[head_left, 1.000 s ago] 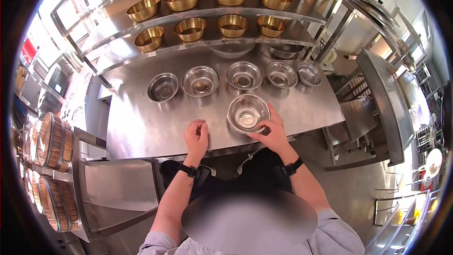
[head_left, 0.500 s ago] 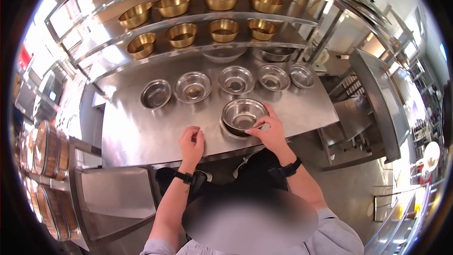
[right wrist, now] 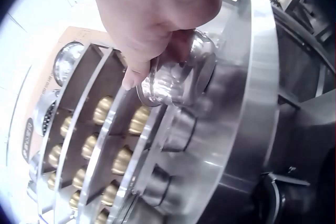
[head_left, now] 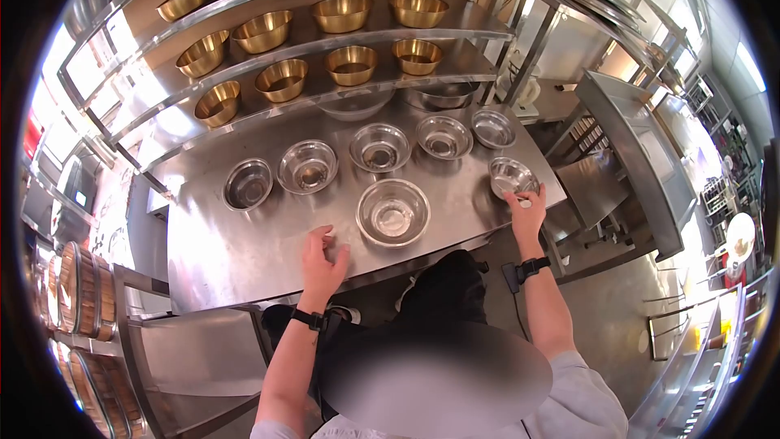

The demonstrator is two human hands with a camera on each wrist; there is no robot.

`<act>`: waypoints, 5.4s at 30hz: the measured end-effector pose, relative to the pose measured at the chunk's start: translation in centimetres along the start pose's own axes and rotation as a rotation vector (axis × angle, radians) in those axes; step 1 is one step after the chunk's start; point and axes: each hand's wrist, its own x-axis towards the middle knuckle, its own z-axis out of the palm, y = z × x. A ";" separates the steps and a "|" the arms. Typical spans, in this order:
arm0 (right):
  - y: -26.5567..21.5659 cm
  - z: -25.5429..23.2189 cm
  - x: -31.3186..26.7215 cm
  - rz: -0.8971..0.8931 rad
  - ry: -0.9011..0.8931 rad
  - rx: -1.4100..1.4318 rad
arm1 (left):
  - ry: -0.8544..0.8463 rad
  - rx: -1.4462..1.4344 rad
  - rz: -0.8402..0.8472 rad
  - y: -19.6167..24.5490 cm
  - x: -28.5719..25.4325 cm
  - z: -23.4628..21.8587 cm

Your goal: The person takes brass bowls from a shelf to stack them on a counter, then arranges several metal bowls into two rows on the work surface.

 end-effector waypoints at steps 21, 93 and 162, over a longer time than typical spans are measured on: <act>-9.7 4.5 -10.8 -0.305 -0.601 0.282 | -0.326 0.271 0.149 6.4 3.4 3.0; -7.4 1.2 -6.7 -0.052 -0.234 0.179 | -0.239 0.163 0.162 7.0 2.2 4.0; -11.9 6.5 -13.4 -0.544 -0.589 0.260 | 0.549 0.335 -0.176 -7.2 -4.8 -12.3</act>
